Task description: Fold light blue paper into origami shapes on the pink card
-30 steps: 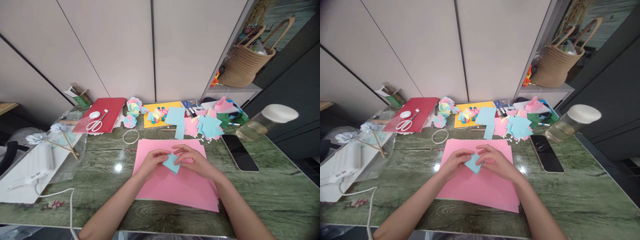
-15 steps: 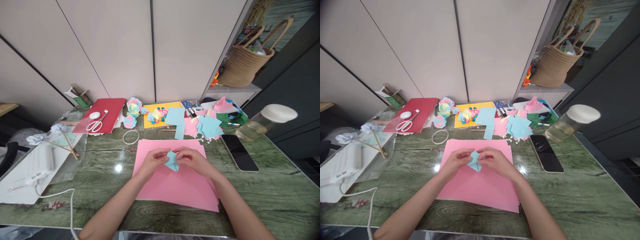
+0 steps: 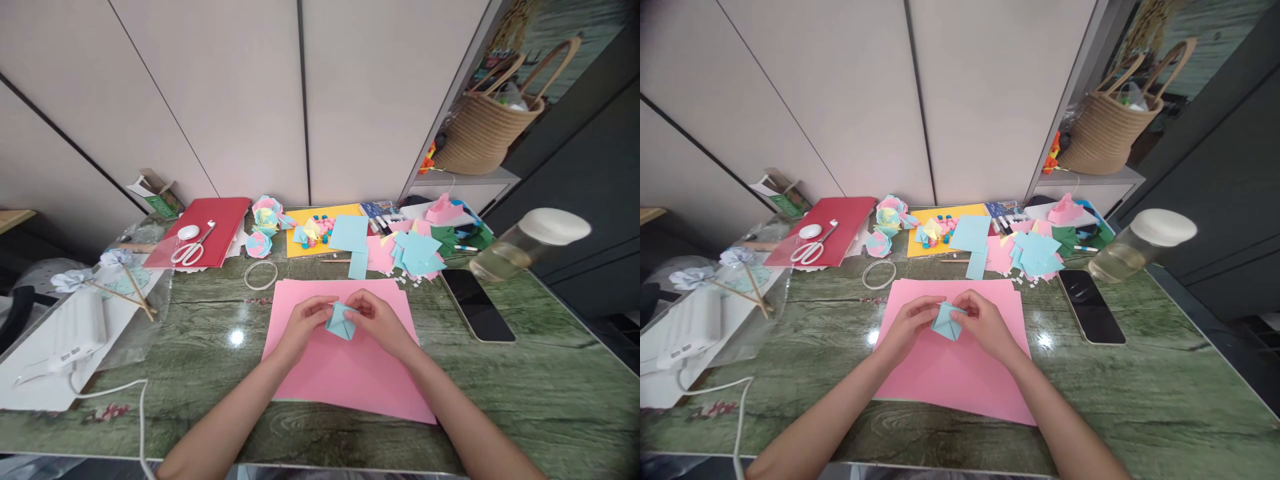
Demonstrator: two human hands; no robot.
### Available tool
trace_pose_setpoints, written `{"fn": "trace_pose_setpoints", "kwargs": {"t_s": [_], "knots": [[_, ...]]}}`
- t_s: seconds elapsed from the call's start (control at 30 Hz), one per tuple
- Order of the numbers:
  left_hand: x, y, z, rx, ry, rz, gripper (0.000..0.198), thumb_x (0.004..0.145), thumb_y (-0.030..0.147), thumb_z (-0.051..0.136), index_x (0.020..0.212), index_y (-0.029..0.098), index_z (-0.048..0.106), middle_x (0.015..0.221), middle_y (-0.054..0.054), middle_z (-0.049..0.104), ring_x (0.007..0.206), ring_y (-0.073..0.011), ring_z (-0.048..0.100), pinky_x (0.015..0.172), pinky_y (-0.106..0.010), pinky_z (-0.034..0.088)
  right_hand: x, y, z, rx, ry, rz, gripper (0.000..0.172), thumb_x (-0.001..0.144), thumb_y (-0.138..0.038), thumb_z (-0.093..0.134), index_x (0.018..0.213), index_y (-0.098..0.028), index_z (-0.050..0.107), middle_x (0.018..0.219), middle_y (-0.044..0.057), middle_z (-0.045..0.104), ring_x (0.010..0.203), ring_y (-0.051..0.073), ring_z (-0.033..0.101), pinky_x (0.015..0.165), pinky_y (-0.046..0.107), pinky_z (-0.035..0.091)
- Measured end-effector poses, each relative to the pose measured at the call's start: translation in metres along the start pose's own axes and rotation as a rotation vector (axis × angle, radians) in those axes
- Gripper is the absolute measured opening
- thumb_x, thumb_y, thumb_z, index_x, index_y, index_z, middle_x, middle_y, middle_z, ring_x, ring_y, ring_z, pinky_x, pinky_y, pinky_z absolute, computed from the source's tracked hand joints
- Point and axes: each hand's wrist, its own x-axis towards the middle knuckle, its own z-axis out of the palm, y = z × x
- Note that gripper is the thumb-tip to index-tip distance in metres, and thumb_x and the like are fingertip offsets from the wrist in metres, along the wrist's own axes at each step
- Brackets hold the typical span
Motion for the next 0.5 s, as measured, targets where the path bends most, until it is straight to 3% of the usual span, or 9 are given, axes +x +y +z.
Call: {"fn": "trace_pose_setpoints", "kwargs": {"t_s": [0.27, 0.5], "knots": [[-0.0004, 0.0014, 0.0055, 0.179, 0.039, 0.06, 0.035, 0.063, 0.025, 0.072, 0.096, 0.017, 0.064, 0.085, -0.006, 0.065, 0.081, -0.0185, 0.059, 0.072, -0.03, 0.047, -0.0011, 0.0033, 0.0023, 0.004, 0.055, -0.005, 0.019, 0.076, -0.033, 0.059, 0.088, -0.02, 0.054, 0.083, 0.002, 0.059, 0.078, 0.015, 0.056, 0.069, 0.029, 0.043], [-0.0012, 0.002, 0.0064, 0.164, 0.055, 0.053, 0.033, 0.064, 0.025, 0.071, 0.095, 0.017, 0.064, 0.072, -0.002, 0.063, 0.068, -0.0144, 0.059, 0.063, -0.025, 0.047, -0.0012, 0.0029, 0.0032, -0.006, 0.072, -0.016, 0.021, 0.076, -0.035, 0.058, 0.091, -0.021, 0.056, 0.081, 0.001, 0.058, 0.078, 0.016, 0.055, 0.067, 0.029, 0.043]]}}
